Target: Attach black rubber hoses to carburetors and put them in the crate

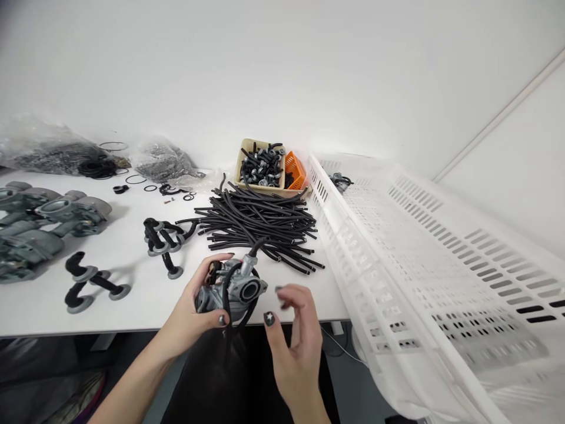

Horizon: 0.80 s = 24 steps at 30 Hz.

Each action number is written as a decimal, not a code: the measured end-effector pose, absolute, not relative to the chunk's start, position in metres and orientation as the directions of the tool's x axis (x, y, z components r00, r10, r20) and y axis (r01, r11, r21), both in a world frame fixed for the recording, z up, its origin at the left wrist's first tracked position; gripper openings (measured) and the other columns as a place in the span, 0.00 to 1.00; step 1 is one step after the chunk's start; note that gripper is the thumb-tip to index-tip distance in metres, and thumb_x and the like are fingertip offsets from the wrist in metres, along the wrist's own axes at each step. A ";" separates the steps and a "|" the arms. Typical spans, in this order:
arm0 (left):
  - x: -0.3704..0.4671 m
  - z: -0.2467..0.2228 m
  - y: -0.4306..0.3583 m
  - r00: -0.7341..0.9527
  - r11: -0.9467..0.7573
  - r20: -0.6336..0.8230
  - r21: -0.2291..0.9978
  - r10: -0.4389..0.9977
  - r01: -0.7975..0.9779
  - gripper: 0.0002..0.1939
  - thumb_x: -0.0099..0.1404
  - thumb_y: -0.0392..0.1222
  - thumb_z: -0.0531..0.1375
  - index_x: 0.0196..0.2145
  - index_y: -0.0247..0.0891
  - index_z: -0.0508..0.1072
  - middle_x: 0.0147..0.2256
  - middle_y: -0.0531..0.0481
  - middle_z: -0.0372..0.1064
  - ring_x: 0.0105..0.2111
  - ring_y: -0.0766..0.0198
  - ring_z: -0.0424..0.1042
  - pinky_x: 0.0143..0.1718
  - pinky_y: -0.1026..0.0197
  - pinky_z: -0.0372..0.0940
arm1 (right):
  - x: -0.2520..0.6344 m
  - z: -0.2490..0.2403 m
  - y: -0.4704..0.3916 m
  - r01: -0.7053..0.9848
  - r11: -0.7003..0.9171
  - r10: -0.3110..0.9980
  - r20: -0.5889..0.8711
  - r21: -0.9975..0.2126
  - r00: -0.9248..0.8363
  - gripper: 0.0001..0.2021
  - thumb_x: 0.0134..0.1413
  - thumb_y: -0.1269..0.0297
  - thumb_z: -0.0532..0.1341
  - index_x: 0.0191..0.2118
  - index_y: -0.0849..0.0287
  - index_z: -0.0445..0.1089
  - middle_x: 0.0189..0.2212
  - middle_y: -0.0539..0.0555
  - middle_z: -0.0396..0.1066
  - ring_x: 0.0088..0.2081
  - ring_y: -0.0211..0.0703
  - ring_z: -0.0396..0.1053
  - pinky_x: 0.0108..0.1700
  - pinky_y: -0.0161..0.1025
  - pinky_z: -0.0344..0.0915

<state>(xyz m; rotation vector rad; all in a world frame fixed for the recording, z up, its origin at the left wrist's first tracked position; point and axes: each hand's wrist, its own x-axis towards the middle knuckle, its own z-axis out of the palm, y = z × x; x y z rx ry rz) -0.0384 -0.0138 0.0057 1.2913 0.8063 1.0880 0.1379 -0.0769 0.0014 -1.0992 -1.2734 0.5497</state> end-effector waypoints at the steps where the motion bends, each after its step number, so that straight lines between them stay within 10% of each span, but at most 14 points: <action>1: -0.037 0.006 -0.015 0.271 -0.090 0.125 0.987 0.955 -0.135 0.38 0.49 0.48 0.73 0.55 0.49 0.63 0.53 0.50 0.68 0.48 0.58 0.69 0.47 0.62 0.63 | 0.138 0.008 -0.083 0.333 0.403 0.838 0.490 -0.852 0.239 0.04 0.62 0.64 0.60 0.42 0.51 0.71 0.37 0.52 0.68 0.37 0.39 0.70 0.38 0.34 0.70; 8: -0.029 0.007 -0.018 0.072 -0.200 0.196 0.978 0.978 0.054 0.31 0.52 0.43 0.71 0.52 0.47 0.64 0.53 0.50 0.67 0.47 0.58 0.69 0.47 0.60 0.63 | 0.129 0.030 -0.094 0.620 0.386 0.876 0.483 -0.683 -0.013 0.05 0.60 0.70 0.61 0.40 0.54 0.72 0.32 0.49 0.67 0.23 0.32 0.65 0.28 0.31 0.66; 24: -0.026 0.000 -0.020 0.085 -0.308 0.296 0.928 0.951 0.211 0.18 0.64 0.41 0.60 0.51 0.46 0.63 0.52 0.50 0.68 0.44 0.62 0.68 0.46 0.61 0.61 | 0.136 0.035 -0.071 0.401 0.262 0.961 0.276 -0.878 -0.024 0.08 0.61 0.73 0.51 0.36 0.55 0.65 0.42 0.54 0.61 0.34 0.37 0.67 0.36 0.34 0.70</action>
